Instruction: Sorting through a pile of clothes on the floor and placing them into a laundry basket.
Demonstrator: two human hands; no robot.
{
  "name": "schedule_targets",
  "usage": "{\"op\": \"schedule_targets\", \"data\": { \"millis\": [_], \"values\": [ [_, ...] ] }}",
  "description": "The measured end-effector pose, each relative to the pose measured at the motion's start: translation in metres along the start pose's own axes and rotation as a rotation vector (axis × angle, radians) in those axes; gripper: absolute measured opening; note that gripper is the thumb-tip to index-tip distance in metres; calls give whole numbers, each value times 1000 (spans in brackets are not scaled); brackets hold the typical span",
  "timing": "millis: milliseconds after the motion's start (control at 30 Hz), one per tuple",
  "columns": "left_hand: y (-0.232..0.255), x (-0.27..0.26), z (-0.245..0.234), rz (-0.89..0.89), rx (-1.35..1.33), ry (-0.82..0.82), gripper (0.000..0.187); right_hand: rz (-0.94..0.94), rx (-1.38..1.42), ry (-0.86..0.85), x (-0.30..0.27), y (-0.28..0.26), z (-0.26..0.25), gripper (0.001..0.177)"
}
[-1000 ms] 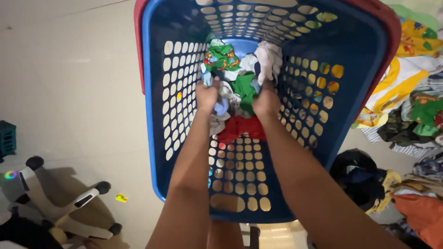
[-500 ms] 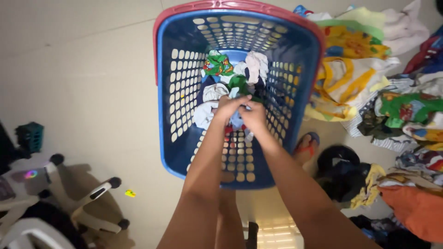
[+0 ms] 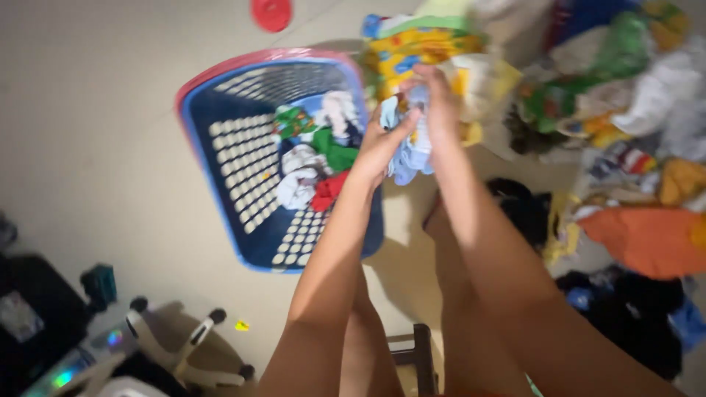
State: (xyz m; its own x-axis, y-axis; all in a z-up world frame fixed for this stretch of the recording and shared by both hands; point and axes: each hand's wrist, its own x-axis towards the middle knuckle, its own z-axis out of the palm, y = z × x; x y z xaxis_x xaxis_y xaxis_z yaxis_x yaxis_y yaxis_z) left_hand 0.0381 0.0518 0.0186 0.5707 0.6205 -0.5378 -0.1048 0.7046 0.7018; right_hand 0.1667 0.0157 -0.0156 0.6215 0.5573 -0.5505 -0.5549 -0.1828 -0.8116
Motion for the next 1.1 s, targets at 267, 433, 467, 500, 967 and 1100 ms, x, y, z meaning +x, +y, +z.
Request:
{"op": "schedule_targets", "data": {
  "millis": [267, 433, 467, 500, 967, 1100],
  "values": [
    [-108, 46, 117, -210, -18, -22, 36, -141, -415, -58, -17, -16, -156, 76],
    [-196, 77, 202, -227, -127, -171, 26, 222, -63, 10, -40, -85, -253, 81],
    [-208, 82, 216, -182, 16, -217, 28, 229, 10, 36, -37, -86, -275, 76],
    [-219, 89, 228, -134, 158, -262, 30, 235, 82, 61, -35, -86, -297, 72],
    [-312, 166, 358, -391, 376, -195, 96, -263, -1098, 634, 100, -131, -465, 56],
    [-285, 141, 337, -397, 444, -222, 84, 21, -1427, 271, 144, -56, -497, 70]
  ]
}}
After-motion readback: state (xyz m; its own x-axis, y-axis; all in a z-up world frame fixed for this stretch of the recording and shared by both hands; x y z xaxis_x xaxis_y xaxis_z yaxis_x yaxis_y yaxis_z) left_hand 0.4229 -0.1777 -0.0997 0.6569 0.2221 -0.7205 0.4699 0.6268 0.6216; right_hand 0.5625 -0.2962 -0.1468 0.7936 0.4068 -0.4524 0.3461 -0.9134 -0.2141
